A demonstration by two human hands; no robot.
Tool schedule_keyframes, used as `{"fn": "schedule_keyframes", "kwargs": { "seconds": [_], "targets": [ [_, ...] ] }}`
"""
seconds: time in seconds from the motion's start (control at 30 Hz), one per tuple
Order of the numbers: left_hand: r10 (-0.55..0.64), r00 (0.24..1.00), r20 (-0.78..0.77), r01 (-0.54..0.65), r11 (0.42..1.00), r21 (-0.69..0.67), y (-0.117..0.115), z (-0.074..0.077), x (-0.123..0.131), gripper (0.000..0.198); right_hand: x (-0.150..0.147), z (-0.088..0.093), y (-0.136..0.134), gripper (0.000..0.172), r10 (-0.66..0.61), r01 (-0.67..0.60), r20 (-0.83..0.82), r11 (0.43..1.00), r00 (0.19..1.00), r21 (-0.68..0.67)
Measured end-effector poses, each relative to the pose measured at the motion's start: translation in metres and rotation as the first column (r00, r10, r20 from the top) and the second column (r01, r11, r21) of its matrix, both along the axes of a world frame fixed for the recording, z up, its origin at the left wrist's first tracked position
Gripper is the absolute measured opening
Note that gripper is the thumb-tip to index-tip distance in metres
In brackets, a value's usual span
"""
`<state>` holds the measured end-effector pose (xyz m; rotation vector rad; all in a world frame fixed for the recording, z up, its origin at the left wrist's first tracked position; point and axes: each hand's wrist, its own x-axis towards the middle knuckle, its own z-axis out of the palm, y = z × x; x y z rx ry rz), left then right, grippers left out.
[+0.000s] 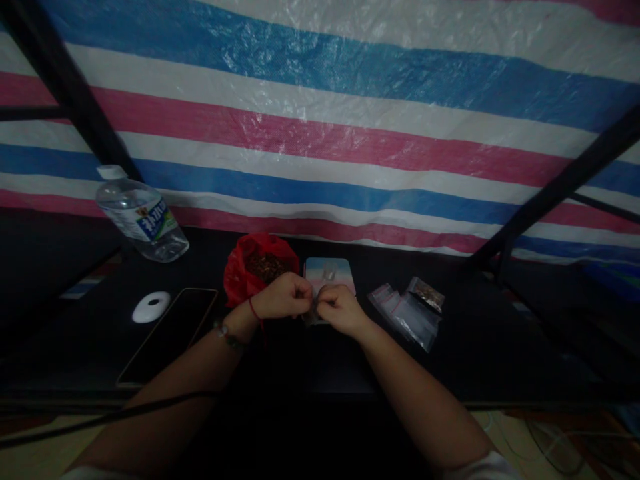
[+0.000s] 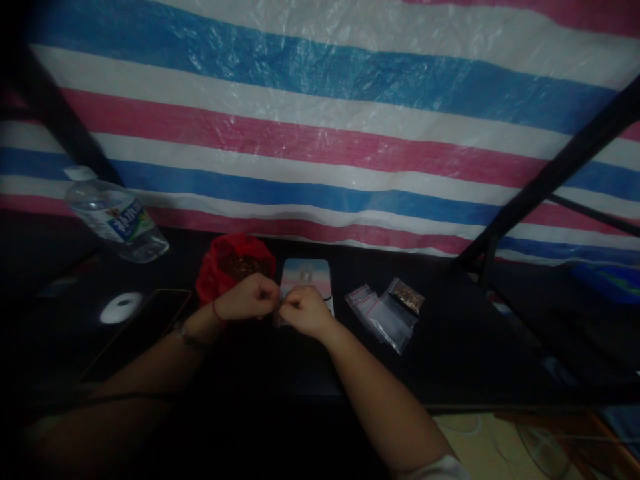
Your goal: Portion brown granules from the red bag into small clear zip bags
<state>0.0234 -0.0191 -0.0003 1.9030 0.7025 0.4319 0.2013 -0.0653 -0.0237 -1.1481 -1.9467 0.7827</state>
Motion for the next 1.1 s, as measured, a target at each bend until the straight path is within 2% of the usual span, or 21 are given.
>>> {"fn": "schedule_keyframes", "kwargs": {
  "seconds": [0.13, 0.27, 0.37, 0.4, 0.47, 0.57, 0.7, 0.8, 0.87, 0.97, 1.03, 1.1],
  "targets": [
    [0.029, 0.997, 0.072, -0.037, 0.992, 0.119, 0.011, -0.002, -0.008, 0.017, 0.007, 0.002, 0.003, 0.023, -0.146, 0.147, -0.03, 0.989, 0.989, 0.034],
    [-0.048, 0.984, 0.169, -0.005, 0.953, 0.302, 0.016, -0.003, -0.01, 0.02, 0.009, 0.005, 0.003, 0.025, -0.131, 0.156, -0.112, 0.955, 0.985, 0.252],
    [-0.124, 0.968, 0.219, 0.018, 0.903, 0.429, 0.014, -0.003, -0.009, 0.022, 0.008, 0.008, 0.001, 0.011, -0.11, 0.17, -0.179, 0.915, 0.978, 0.366],
    [-0.136, 0.966, 0.221, 0.018, 0.886, 0.463, 0.014, -0.002, -0.009, 0.022, 0.008, 0.008, 0.0, 0.019, -0.092, 0.148, -0.169, 0.921, 0.981, 0.361],
    [-0.137, 0.965, 0.224, 0.003, 0.86, 0.511, 0.013, -0.001, -0.011, 0.022, 0.006, 0.007, -0.001, 0.046, -0.035, 0.07, -0.131, 0.96, 0.991, 0.271],
    [-0.096, 0.961, 0.26, -0.059, 0.846, 0.53, 0.014, 0.001, -0.015, 0.021, 0.003, 0.004, -0.002, 0.061, 0.049, -0.042, -0.144, 0.998, 0.988, 0.05],
    [0.004, 0.934, 0.358, -0.199, 0.838, 0.508, 0.019, 0.003, -0.023, 0.021, 0.001, 0.0, 0.0, 0.059, 0.032, -0.057, -0.236, 0.994, 0.971, -0.097],
    [0.103, 0.906, 0.411, -0.32, 0.802, 0.505, 0.022, 0.002, -0.025, 0.022, 0.0, -0.003, 0.003, 0.037, -0.074, 0.033, -0.302, 0.99, 0.95, -0.141],
    [0.194, 0.892, 0.409, -0.404, 0.749, 0.525, 0.024, 0.0, -0.025, 0.023, -0.002, -0.005, 0.006, 0.029, -0.158, 0.09, -0.394, 0.979, 0.906, -0.186],
    [0.387, 0.872, 0.299, -0.484, 0.597, 0.64, 0.028, -0.001, -0.026, 0.026, -0.005, -0.005, 0.009, 0.036, -0.255, 0.119, -0.52, 0.952, 0.816, -0.28],
    [0.531, 0.833, 0.156, -0.458, 0.505, 0.731, 0.032, 0.001, -0.03, 0.03, -0.007, -0.002, 0.011, 0.038, -0.298, 0.141, -0.546, 0.94, 0.783, -0.311],
    [0.642, 0.766, -0.023, -0.389, 0.492, 0.779, 0.037, 0.003, -0.036, 0.034, -0.009, 0.002, 0.015, 0.037, -0.323, 0.178, -0.535, 0.935, 0.781, -0.306]
  ]
}}
